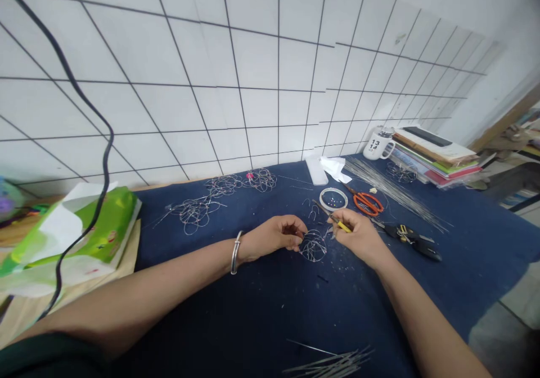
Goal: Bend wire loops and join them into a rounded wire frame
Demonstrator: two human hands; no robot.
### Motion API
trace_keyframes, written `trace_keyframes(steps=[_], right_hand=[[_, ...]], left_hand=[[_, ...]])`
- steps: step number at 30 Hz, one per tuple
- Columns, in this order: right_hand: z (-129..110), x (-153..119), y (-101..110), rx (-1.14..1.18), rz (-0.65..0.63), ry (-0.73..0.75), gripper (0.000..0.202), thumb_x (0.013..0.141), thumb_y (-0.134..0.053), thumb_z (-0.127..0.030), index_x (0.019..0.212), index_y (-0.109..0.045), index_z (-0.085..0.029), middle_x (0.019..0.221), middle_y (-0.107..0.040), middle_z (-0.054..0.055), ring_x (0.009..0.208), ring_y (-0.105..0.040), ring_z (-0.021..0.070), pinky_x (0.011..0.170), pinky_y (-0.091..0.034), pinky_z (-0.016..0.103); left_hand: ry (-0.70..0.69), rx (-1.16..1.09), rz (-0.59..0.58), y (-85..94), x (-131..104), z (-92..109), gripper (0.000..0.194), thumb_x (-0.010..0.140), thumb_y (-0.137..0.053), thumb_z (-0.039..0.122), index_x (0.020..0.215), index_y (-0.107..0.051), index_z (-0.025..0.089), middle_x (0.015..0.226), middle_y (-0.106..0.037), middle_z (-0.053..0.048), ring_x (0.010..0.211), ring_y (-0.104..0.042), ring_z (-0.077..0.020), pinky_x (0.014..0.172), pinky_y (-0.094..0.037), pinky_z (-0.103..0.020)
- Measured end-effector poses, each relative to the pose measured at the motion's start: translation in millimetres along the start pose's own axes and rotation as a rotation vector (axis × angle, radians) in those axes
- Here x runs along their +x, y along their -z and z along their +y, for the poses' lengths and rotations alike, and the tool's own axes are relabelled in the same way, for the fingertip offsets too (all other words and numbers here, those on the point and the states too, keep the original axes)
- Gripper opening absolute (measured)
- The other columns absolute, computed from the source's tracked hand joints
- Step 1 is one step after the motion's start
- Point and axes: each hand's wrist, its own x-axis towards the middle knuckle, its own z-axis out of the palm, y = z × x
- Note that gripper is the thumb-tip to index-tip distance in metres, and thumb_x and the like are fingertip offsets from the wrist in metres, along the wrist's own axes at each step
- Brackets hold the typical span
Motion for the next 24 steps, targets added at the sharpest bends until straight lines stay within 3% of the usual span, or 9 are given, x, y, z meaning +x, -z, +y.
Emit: trace_keyframes(steps=[24], right_hand=[[2.6,-0.3,-4.7,-0.049,0.076,0.003,0.021,0.064,-0.046,-0.019,0.083,-0.054,-0.019,0.068,-0.050,-0.003,0.058,-0.043,0.0091,0.056,-0.036,0.021]], left_hand=[[0.035,0.234,-0.099,15.2,-1.4,13.6,0.023,0.079,-0.051,0.022,0.102,-0.051,0.017,0.096,-0.056,-0.006,0.076,-0.058,-0.0123,0.067,-0.045,-0.027]])
